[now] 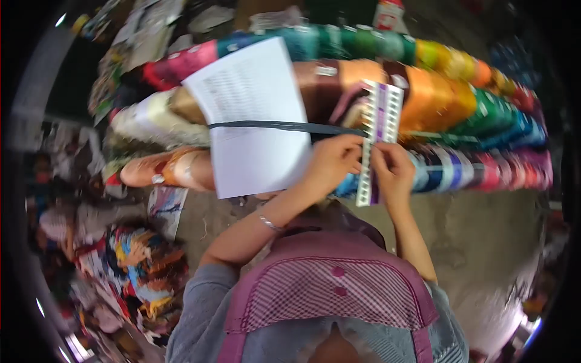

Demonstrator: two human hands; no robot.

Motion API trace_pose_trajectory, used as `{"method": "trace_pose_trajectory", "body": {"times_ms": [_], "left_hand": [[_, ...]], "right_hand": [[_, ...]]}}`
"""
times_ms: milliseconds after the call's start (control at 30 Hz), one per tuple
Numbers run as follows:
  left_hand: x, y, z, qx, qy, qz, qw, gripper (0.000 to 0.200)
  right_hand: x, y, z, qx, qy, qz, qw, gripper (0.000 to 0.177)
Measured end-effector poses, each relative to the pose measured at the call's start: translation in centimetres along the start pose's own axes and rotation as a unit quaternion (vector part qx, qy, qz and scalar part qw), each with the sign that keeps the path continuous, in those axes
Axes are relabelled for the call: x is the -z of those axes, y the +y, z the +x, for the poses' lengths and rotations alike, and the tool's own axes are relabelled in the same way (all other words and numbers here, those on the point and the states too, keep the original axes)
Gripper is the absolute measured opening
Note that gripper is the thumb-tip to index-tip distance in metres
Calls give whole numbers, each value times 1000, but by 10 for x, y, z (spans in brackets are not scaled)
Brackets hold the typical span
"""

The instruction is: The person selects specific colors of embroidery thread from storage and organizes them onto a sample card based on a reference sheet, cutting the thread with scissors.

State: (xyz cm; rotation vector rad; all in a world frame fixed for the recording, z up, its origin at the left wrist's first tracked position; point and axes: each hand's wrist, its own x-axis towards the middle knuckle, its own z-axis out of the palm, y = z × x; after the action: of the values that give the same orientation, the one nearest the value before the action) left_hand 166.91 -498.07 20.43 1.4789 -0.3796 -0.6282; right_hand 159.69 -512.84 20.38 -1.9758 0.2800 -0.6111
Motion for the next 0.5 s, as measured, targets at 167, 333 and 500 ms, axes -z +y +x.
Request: {"method": "trace_pose_trajectory", "body": {"times_ms": [167, 333, 500], "left_hand": [[-2, 17, 2, -1, 23, -3, 1000, 19], [1, 17, 11, -2, -1, 53, 999, 14], [8, 24, 6, 8, -1, 32, 999, 11]], "right_hand": [[-2, -18, 3, 42, -27, -6, 999, 12], [-1, -10, -5, -9, -76, 51, 996, 23], [-3, -12, -8, -46, -55, 85, 994, 24]]}}
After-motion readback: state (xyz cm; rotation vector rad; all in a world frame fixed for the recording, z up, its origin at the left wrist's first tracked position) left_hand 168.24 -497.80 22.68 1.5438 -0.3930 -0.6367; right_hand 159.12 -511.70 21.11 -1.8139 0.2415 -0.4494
